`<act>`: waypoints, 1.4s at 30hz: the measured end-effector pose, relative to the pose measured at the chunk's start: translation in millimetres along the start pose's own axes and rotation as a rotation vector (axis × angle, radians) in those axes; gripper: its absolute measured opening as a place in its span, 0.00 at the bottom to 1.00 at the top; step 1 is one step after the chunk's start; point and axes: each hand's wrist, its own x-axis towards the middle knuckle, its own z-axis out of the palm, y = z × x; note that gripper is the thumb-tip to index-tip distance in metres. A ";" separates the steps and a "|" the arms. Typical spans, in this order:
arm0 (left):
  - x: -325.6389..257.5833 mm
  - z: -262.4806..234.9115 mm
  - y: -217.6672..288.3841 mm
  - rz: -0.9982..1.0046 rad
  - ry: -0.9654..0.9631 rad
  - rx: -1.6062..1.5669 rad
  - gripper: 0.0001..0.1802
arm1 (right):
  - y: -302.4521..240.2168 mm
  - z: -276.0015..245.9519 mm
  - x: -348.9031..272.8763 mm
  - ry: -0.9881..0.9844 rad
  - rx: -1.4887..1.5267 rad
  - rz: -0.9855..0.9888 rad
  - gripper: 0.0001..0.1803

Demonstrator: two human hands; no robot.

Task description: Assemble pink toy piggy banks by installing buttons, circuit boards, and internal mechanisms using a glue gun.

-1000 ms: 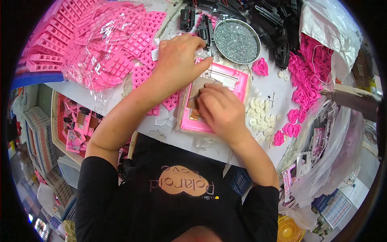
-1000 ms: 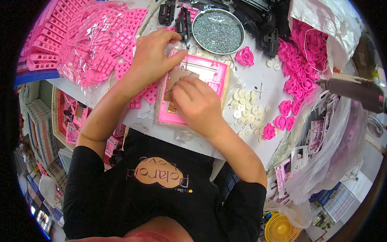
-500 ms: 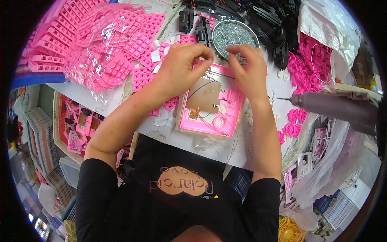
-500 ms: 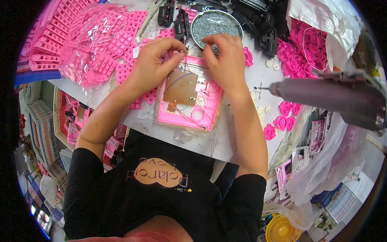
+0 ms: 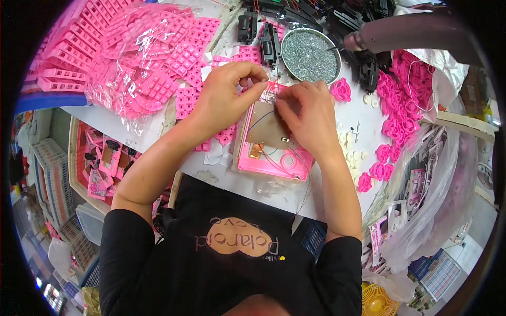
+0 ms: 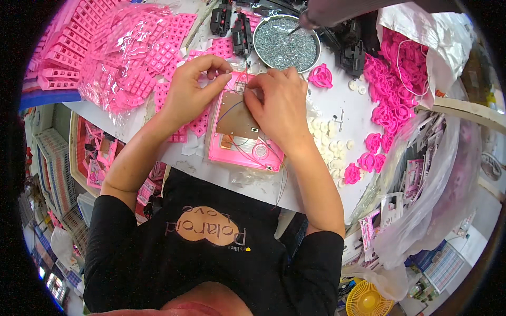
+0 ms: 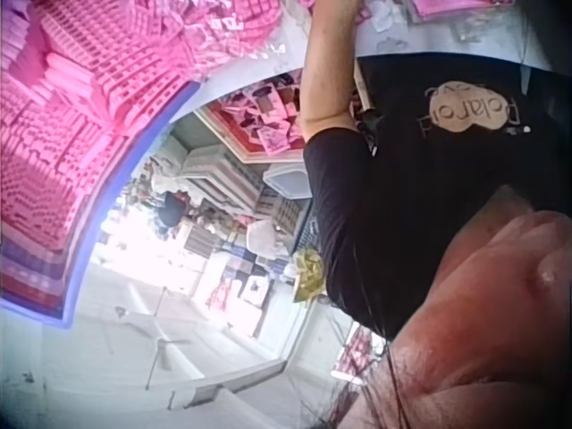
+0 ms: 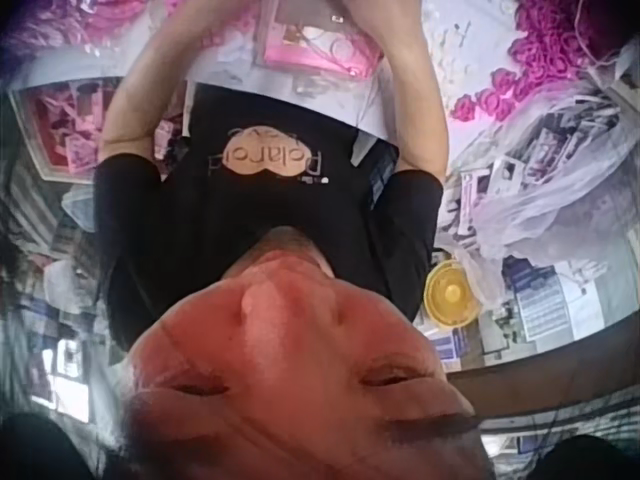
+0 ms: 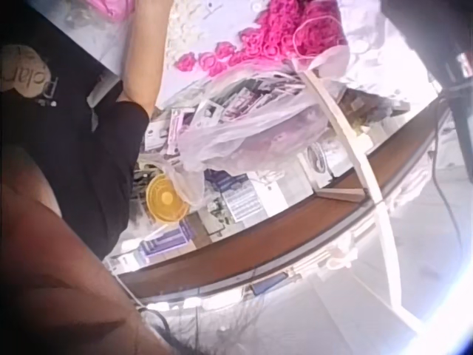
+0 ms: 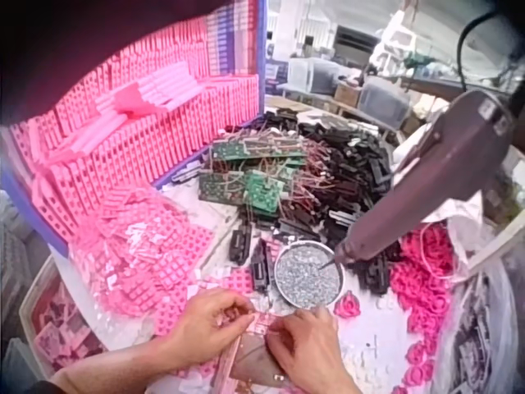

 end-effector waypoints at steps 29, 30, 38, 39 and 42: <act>25.5 -12.0 26.6 -0.026 -0.729 -0.023 0.06 | 19.0 -4.5 52.1 -0.103 0.394 0.162 0.15; 25.1 -12.0 29.5 0.030 -0.703 0.065 0.07 | 20.6 -3.4 54.3 -0.167 0.390 0.136 0.16; 30.3 -6.1 9.2 0.273 -0.365 0.149 0.13 | 13.4 -24.0 -1.3 0.005 0.030 -0.018 0.06; 29.3 -4.3 12.9 0.200 -0.361 0.124 0.13 | 10.2 -26.4 -6.3 -0.007 0.013 -0.009 0.05; 26.7 2.3 26.2 0.089 -0.356 0.137 0.11 | 4.2 -31.2 -16.1 -0.014 -0.102 -0.049 0.05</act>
